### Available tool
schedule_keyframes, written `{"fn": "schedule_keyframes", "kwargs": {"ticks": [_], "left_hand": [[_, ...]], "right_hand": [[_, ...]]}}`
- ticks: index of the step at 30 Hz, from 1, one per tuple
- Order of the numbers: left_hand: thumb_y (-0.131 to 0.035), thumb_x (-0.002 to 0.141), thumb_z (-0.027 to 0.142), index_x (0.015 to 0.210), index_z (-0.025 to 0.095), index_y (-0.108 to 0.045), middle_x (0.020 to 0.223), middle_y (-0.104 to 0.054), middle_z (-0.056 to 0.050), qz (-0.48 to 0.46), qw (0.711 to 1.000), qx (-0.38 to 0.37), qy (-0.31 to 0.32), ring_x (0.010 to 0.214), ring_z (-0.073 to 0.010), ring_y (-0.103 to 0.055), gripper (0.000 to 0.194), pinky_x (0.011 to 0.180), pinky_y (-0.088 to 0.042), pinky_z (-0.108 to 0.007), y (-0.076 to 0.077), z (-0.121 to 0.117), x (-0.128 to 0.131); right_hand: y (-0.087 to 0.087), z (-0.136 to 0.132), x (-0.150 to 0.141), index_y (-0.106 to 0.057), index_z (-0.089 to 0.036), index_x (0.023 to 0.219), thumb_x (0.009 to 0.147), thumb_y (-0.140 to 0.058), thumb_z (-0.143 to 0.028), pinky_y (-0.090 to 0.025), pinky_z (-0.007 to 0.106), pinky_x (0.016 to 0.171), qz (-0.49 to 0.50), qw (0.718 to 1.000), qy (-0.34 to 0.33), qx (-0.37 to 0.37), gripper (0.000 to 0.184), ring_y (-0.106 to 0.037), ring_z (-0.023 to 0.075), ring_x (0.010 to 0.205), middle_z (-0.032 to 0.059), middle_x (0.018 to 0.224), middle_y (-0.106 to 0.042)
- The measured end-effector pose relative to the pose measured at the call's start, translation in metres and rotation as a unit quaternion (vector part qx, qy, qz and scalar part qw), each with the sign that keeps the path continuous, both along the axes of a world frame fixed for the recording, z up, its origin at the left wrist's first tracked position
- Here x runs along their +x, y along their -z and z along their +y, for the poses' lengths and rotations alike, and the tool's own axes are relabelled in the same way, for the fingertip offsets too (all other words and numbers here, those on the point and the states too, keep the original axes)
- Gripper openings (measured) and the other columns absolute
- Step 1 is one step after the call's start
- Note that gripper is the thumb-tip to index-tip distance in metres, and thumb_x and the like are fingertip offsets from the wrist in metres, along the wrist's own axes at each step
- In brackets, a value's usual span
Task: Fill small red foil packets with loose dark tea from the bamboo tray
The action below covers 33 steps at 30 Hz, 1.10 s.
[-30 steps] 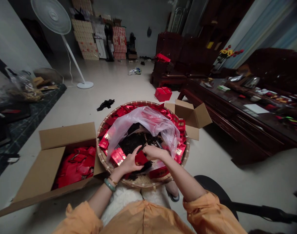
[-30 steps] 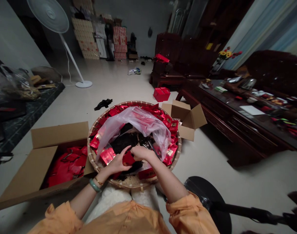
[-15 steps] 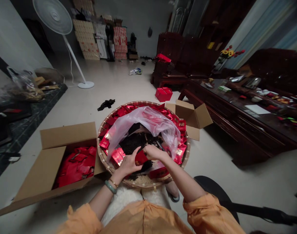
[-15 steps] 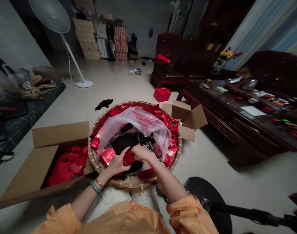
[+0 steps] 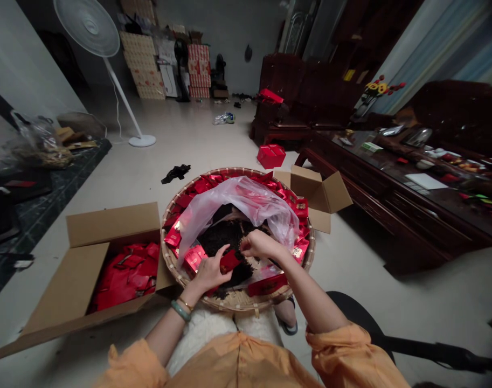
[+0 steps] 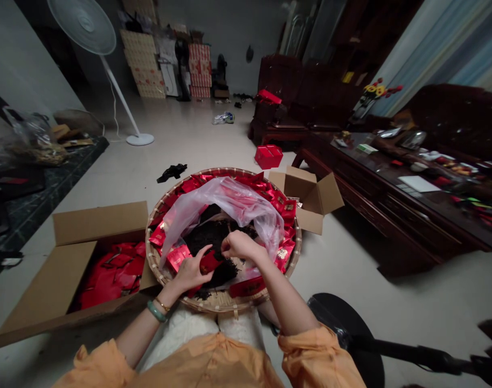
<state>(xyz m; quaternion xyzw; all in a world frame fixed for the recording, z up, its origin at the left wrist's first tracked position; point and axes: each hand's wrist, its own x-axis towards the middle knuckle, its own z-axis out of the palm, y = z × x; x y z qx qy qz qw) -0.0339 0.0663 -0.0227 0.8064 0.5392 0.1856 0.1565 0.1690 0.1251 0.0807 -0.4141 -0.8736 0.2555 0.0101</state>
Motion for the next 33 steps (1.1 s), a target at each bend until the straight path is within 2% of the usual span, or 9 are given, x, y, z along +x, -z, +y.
{"fn": "schedule_keyframes", "kwargs": {"ticks": [7, 11, 14, 17, 22, 24, 28, 31, 33], "left_hand": [[-0.063, 0.071, 0.034, 0.135, 0.018, -0.033, 0.090, -0.069, -0.007, -0.064, 0.993, 0.097, -0.004, 0.068, -0.0202, -0.066, 0.072, 0.062, -0.051, -0.029, 0.004, 0.002, -0.008], [-0.065, 0.070, 0.033, 0.134, 0.017, -0.033, 0.101, -0.067, -0.009, -0.098, 0.988, 0.123, -0.004, 0.076, -0.0202, -0.067, 0.073, 0.068, -0.053, -0.030, 0.005, 0.004, -0.008], [-0.065, 0.072, 0.033, 0.130, 0.016, -0.037, 0.105, -0.066, -0.011, -0.124, 0.979, 0.164, -0.008, 0.075, -0.0195, -0.066, 0.066, 0.068, -0.053, -0.030, 0.004, 0.003, -0.007], [-0.064, 0.073, 0.033, 0.123, 0.015, -0.042, 0.101, -0.066, -0.012, -0.144, 0.960, 0.238, -0.019, 0.071, -0.0183, -0.066, 0.058, 0.064, -0.053, -0.029, 0.003, 0.001, -0.008], [-0.068, 0.070, 0.030, 0.112, 0.015, -0.047, 0.082, -0.067, -0.007, -0.199, 0.921, 0.335, 0.005, 0.070, -0.0177, -0.066, 0.049, 0.067, -0.054, -0.030, -0.004, -0.002, -0.012], [-0.069, 0.069, 0.030, 0.107, 0.018, -0.048, 0.081, -0.067, -0.005, -0.227, 0.913, 0.336, 0.038, 0.072, -0.0182, -0.066, 0.045, 0.069, -0.055, -0.032, -0.010, -0.003, -0.013], [-0.070, 0.068, 0.028, 0.101, 0.019, -0.049, 0.084, -0.068, -0.005, -0.262, 0.906, 0.325, 0.070, 0.076, -0.0185, -0.066, 0.040, 0.070, -0.055, -0.032, -0.021, -0.005, -0.011], [-0.071, 0.067, 0.032, 0.094, 0.019, -0.051, 0.080, -0.068, -0.006, -0.287, 0.911, 0.294, 0.025, 0.072, -0.0189, -0.066, 0.037, 0.066, -0.054, -0.031, -0.021, -0.006, -0.004], [-0.072, 0.065, 0.036, 0.089, 0.018, -0.054, 0.078, -0.067, -0.006, -0.305, 0.928, 0.214, -0.030, 0.069, -0.0185, -0.065, 0.036, 0.062, -0.053, -0.029, -0.021, -0.005, 0.002]], "right_hand": [[-0.021, -0.001, 0.013, -0.071, -0.013, 0.078, 0.071, -0.060, -0.015, -0.036, 0.017, 0.055, 0.135, 0.989, 0.064, -0.021, 0.014, -0.054, 0.0094, 0.057, 0.0002, 0.064, -0.066], [-0.024, -0.004, 0.012, -0.071, -0.013, 0.077, 0.072, -0.060, -0.017, -0.038, 0.017, 0.054, 0.174, 0.982, 0.058, -0.035, 0.013, -0.055, 0.0099, 0.056, 0.0000, 0.063, -0.066], [-0.021, -0.004, 0.011, -0.070, -0.014, 0.076, 0.074, -0.060, -0.021, -0.040, 0.018, 0.055, 0.216, 0.972, 0.094, -0.012, 0.013, -0.058, 0.0113, 0.059, 0.0006, 0.065, -0.067], [-0.021, -0.006, 0.010, -0.069, -0.014, 0.077, 0.076, -0.060, -0.023, -0.043, 0.019, 0.058, 0.249, 0.959, 0.136, 0.011, 0.013, -0.061, 0.0126, 0.063, 0.0017, 0.069, -0.068], [-0.035, -0.022, 0.006, -0.069, -0.014, 0.079, 0.080, -0.060, -0.028, -0.044, 0.020, 0.060, 0.274, 0.957, 0.092, 0.008, 0.017, -0.061, 0.0123, 0.065, 0.0029, 0.073, -0.068], [-0.042, -0.032, 0.003, -0.069, -0.015, 0.088, 0.078, -0.064, -0.035, -0.046, 0.021, 0.062, 0.297, 0.954, 0.048, -0.014, 0.022, -0.062, 0.0130, 0.070, 0.0041, 0.082, -0.069], [-0.047, -0.047, -0.006, -0.061, -0.019, 0.110, 0.063, -0.076, -0.043, -0.047, 0.023, 0.071, 0.303, 0.951, -0.049, -0.026, 0.056, -0.061, 0.0164, 0.085, 0.0055, 0.097, -0.067], [-0.036, -0.049, -0.017, -0.064, -0.018, 0.103, 0.070, -0.072, -0.041, -0.045, 0.024, 0.072, 0.297, 0.954, -0.035, 0.032, 0.041, -0.060, 0.0158, 0.082, 0.0056, 0.090, -0.067], [-0.026, -0.047, -0.024, -0.068, -0.017, 0.092, 0.077, -0.066, -0.037, -0.044, 0.023, 0.067, 0.309, 0.950, -0.002, 0.051, 0.025, -0.060, 0.0140, 0.075, 0.0049, 0.082, -0.066]]}}
